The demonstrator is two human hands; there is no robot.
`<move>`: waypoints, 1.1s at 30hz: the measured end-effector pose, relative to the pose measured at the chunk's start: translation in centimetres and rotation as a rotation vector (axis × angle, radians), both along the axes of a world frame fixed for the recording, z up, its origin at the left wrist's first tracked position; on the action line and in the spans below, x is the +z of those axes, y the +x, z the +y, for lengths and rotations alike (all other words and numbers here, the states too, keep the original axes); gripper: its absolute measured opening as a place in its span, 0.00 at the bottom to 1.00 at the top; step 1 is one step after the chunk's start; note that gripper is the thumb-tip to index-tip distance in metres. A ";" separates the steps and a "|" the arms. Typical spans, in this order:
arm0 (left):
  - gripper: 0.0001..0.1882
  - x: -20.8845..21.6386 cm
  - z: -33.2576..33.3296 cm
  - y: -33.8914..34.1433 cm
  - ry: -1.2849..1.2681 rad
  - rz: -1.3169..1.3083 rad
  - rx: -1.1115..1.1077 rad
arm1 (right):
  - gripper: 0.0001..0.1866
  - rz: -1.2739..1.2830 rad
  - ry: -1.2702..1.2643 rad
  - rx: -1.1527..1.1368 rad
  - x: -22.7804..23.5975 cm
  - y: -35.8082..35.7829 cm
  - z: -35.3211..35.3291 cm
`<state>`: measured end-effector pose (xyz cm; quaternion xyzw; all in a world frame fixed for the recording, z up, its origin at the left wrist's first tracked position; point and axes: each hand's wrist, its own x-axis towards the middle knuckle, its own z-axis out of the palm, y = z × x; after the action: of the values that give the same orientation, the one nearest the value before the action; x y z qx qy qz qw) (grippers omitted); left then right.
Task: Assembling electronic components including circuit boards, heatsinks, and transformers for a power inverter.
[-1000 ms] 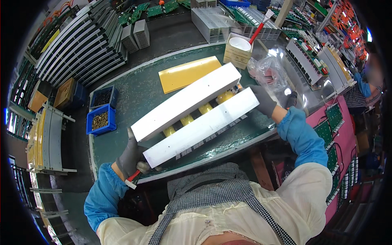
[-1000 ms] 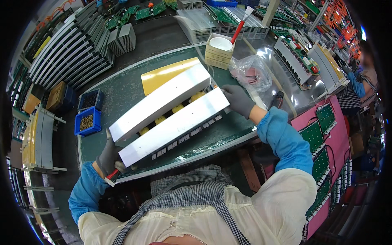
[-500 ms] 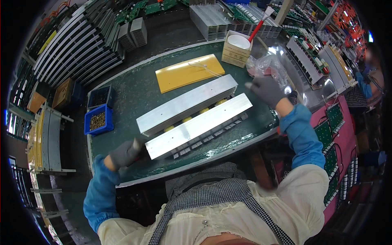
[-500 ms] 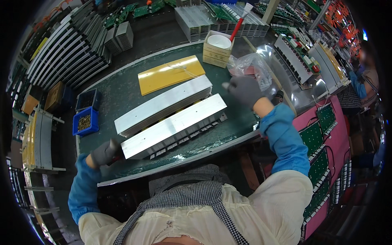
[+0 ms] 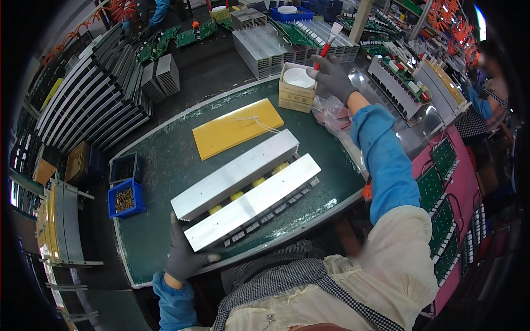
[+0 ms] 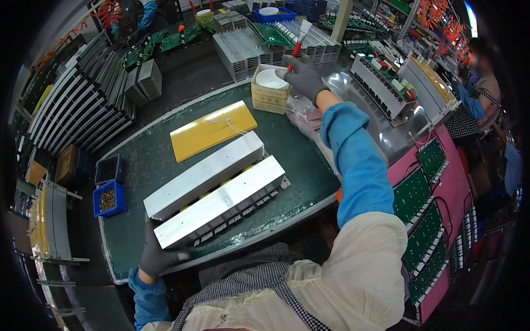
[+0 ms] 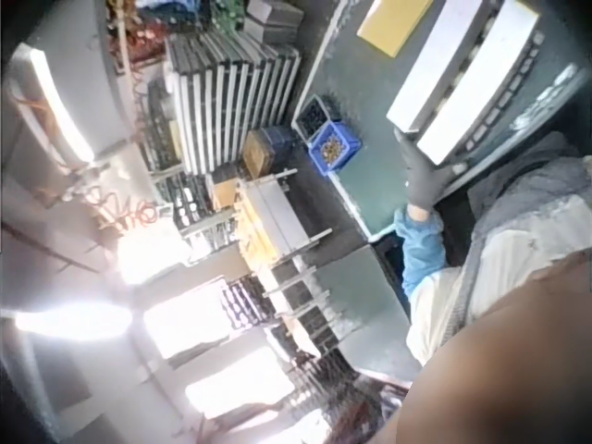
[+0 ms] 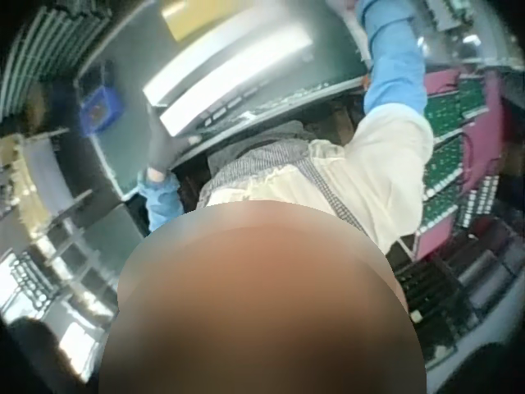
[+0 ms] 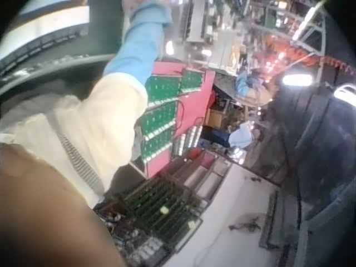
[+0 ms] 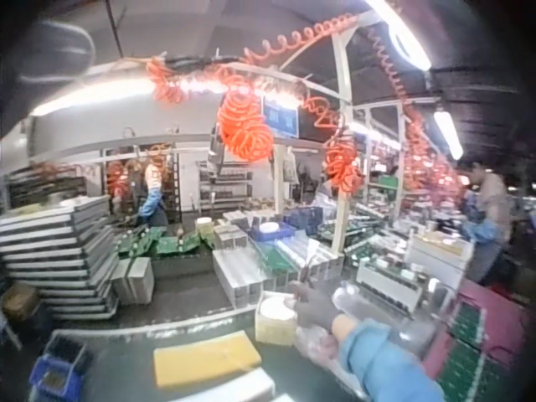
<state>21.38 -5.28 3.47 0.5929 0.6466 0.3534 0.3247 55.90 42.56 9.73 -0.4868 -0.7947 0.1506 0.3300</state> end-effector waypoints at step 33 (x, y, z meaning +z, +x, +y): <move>0.58 1.6 4.8 -3.5 -0.263 -0.698 0.163 | 0.18 -0.004 0.216 0.273 1.6 -0.1 -3.6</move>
<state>17.92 -0.44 5.11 0.3368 0.5820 0.4727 0.5696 55.80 38.97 11.34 -0.3363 -0.8656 0.1067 0.3554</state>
